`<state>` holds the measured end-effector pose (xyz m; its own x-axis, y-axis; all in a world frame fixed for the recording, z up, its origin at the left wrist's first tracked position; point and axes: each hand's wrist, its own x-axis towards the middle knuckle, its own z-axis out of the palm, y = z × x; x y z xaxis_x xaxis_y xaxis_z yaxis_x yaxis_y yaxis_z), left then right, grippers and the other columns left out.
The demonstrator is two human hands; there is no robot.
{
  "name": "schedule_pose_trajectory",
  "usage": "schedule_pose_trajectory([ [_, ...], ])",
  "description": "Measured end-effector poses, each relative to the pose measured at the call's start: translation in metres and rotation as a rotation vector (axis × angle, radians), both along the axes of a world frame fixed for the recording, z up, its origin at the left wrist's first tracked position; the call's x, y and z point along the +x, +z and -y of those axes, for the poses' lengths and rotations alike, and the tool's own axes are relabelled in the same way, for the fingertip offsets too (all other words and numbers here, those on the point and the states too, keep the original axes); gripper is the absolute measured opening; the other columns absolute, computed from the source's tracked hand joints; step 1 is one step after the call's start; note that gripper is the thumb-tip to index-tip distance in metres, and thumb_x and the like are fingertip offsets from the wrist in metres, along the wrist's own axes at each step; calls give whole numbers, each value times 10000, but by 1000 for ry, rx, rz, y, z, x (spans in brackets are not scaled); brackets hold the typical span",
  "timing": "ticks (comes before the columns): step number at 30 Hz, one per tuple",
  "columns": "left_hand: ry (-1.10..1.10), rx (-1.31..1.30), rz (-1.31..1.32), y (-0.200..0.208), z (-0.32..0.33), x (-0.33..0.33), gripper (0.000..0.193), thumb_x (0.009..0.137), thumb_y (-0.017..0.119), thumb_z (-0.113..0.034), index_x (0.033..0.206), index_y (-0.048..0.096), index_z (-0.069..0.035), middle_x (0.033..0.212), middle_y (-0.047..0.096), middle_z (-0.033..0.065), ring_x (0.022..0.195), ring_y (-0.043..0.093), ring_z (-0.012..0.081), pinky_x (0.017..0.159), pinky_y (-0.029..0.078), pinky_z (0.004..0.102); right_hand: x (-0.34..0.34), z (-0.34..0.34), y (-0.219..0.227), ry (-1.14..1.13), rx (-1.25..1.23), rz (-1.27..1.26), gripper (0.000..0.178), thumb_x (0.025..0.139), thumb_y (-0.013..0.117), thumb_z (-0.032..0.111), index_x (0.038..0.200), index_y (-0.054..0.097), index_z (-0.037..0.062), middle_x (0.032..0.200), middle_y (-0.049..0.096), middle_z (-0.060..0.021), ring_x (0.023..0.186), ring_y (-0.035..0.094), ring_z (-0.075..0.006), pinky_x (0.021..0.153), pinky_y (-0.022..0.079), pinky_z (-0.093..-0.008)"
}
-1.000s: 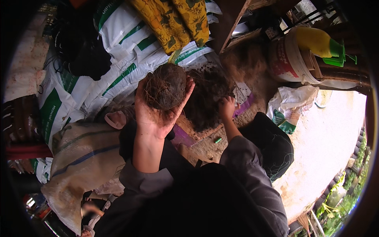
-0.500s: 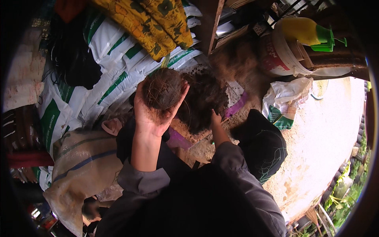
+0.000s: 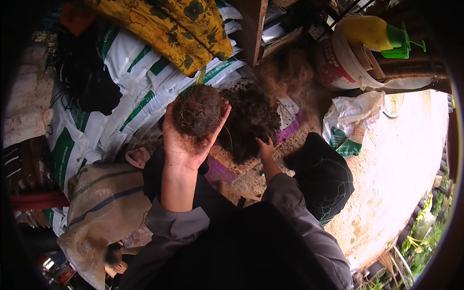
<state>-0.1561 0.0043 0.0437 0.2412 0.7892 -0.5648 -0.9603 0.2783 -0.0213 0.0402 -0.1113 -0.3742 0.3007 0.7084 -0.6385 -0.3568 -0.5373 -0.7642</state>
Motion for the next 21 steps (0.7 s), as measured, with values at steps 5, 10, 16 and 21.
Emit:
schedule_pose_trajectory([
  [5, 8, 6, -10, 1, -2, 3, 497, 890, 515, -362, 1209, 513, 19, 1214, 528, 230, 1168, 496, 397, 1071, 358, 526, 0, 9, 11, 189, 17, 412, 611, 655, 824, 173, 1160, 531, -6, 1063, 618, -127, 968, 596, -214, 848, 471, -332],
  [10, 20, -6, -43, 2, 3, 2, 464, 898, 503, -344, 1187, 525, 18, 1189, 544, 223, 1155, 509, 390, 1065, 363, 529, -12, 4, 24, 20, 71, 309, 546, 655, 823, 193, 1104, 566, 18, 1062, 616, -140, 968, 600, -234, 846, 473, -348],
  [16, 20, -50, -71, 3, 1, 4, 456, 900, 499, -343, 1181, 529, 15, 1187, 548, 217, 1150, 515, 385, 1052, 375, 535, -13, -7, 25, 194, 35, 556, 561, 663, 825, 205, 1098, 554, -22, 1035, 638, -158, 947, 621, -269, 856, 465, -360],
  [21, 2, -14, -44, 4, 0, 1, 469, 896, 506, -355, 1193, 523, 8, 1192, 546, 215, 1151, 515, 385, 1045, 382, 538, -19, -19, 40, 223, 28, 749, 620, 634, 835, 256, 1140, 583, 2, 1040, 638, -175, 938, 618, -317, 819, 467, -390],
])
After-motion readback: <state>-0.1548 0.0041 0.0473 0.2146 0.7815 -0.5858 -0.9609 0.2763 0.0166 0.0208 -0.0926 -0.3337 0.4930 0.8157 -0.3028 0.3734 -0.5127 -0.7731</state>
